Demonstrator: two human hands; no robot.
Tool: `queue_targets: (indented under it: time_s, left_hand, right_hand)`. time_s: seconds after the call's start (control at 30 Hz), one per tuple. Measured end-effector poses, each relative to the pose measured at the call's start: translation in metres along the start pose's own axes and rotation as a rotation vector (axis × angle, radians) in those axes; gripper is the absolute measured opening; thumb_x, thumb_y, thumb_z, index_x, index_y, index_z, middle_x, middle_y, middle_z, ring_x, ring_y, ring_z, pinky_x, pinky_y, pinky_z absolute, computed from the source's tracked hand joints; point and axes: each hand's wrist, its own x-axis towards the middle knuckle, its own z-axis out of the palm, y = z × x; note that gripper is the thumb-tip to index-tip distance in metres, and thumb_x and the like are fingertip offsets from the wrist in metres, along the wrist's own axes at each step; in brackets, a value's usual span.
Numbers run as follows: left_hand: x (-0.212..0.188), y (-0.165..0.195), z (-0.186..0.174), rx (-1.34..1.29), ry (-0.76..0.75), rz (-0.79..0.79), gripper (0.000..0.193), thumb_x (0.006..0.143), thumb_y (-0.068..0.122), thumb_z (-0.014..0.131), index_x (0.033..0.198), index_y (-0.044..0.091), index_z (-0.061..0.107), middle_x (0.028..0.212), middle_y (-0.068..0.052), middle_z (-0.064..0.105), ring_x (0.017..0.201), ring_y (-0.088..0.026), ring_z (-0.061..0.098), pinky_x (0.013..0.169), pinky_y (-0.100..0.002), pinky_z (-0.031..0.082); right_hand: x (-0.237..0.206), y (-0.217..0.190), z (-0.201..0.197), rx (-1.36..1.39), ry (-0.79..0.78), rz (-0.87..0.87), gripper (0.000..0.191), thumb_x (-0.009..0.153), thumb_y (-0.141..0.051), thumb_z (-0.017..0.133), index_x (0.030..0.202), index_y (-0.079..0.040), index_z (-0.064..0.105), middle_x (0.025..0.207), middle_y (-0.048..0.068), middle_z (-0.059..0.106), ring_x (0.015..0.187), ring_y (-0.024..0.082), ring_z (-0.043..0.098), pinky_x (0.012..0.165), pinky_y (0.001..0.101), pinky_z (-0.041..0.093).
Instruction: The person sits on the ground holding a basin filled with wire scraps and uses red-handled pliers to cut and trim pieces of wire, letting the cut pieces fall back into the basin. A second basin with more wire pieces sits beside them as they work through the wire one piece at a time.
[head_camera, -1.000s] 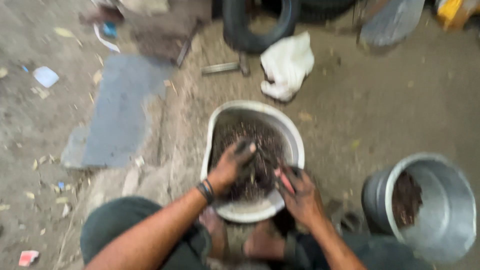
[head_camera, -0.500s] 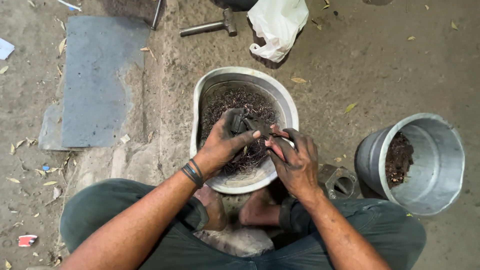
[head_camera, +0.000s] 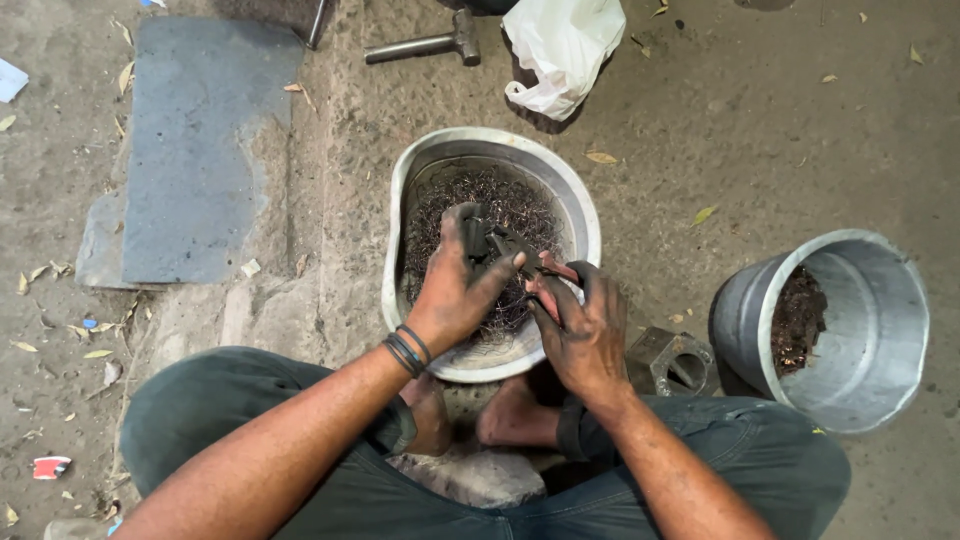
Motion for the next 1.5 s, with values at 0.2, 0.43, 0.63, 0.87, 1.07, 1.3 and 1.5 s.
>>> queue_targets:
  time_s: [0.2, 0.43, 0.63, 0.87, 1.07, 1.3, 1.5]
  left_hand:
    - [-0.006, -0.013, 0.011, 0.25, 0.104, 0.248, 0.084, 0.099, 0.021, 0.071, 0.154, -0.007, 0.014, 0.151, -0.037, 0.034, 0.142, -0.048, 0.042, 0.118, -0.049, 0.036]
    - [-0.015, -0.01, 0.013, 0.344, 0.12, 0.383, 0.088, 0.101, 0.025, 0.07, 0.157, -0.009, 0.012, 0.154, -0.037, 0.031, 0.142, -0.054, 0.04, 0.123, -0.054, 0.031]
    - [0.012, 0.007, -0.013, 0.174, -0.059, -0.084, 0.087, 0.075, 0.043, 0.085, 0.139, -0.004, 0.048, 0.127, -0.023, 0.067, 0.12, -0.033, 0.068, 0.105, -0.041, 0.053]
    - [0.027, -0.015, -0.041, -0.006, -0.484, -0.039, 0.095, 0.072, 0.024, 0.094, 0.146, -0.006, 0.043, 0.141, -0.016, 0.056, 0.13, -0.022, 0.056, 0.11, -0.035, 0.046]
    - [0.021, -0.026, -0.028, -0.455, -0.625, -0.08, 0.088, 0.078, 0.002, 0.086, 0.152, -0.012, 0.039, 0.135, -0.013, 0.062, 0.124, -0.016, 0.059, 0.109, -0.032, 0.051]
    - [0.018, -0.019, -0.03, -0.502, -0.793, -0.192, 0.088, 0.075, 0.0, 0.085, 0.151, -0.007, 0.04, 0.124, -0.008, 0.069, 0.113, -0.016, 0.064, 0.102, -0.031, 0.053]
    - [0.019, -0.001, -0.03, -0.34, -0.751, -0.154, 0.079, 0.077, 0.012, 0.087, 0.145, 0.001, 0.049, 0.125, -0.007, 0.071, 0.113, -0.014, 0.064, 0.102, -0.03, 0.052]
  right_hand:
    - [-0.009, -0.01, 0.011, 0.171, -0.033, 0.092, 0.045, 0.086, -0.015, 0.081, 0.129, -0.007, 0.069, 0.119, 0.017, 0.061, 0.107, 0.036, 0.061, 0.091, 0.046, 0.051]
    - [-0.014, -0.015, 0.017, 0.421, -0.137, 0.188, 0.039, 0.088, -0.009, 0.073, 0.126, 0.0, 0.065, 0.11, 0.021, 0.062, 0.098, 0.04, 0.068, 0.082, 0.0458, 0.055]
    - [-0.015, 0.018, 0.018, 0.574, -0.296, 0.077, 0.033, 0.091, -0.011, 0.073, 0.12, 0.002, 0.065, 0.101, 0.018, 0.071, 0.089, 0.032, 0.072, 0.076, 0.0406, 0.056]
    - [-0.036, 0.058, 0.004, 1.314, -0.846, 0.562, 0.046, 0.089, -0.023, 0.071, 0.128, 0.001, 0.068, 0.083, 0.008, 0.068, 0.071, 0.014, 0.066, 0.066, 0.029, 0.055]
    - [-0.038, 0.059, -0.005, 1.865, -0.884, 0.584, 0.066, 0.083, -0.037, 0.083, 0.13, 0.002, 0.059, 0.084, 0.01, 0.067, 0.076, 0.024, 0.07, 0.055, 0.0379, 0.058]
    - [-0.041, 0.077, -0.011, 1.803, -0.961, 0.51, 0.074, 0.082, -0.04, 0.087, 0.133, 0.008, 0.062, 0.092, 0.012, 0.068, 0.074, 0.017, 0.062, 0.063, 0.0268, 0.047]
    - [-0.03, 0.064, -0.027, 1.73, -0.886, 0.422, 0.049, 0.086, -0.039, 0.082, 0.111, -0.001, 0.066, 0.084, 0.009, 0.068, 0.07, 0.014, 0.063, 0.061, 0.0274, 0.049]
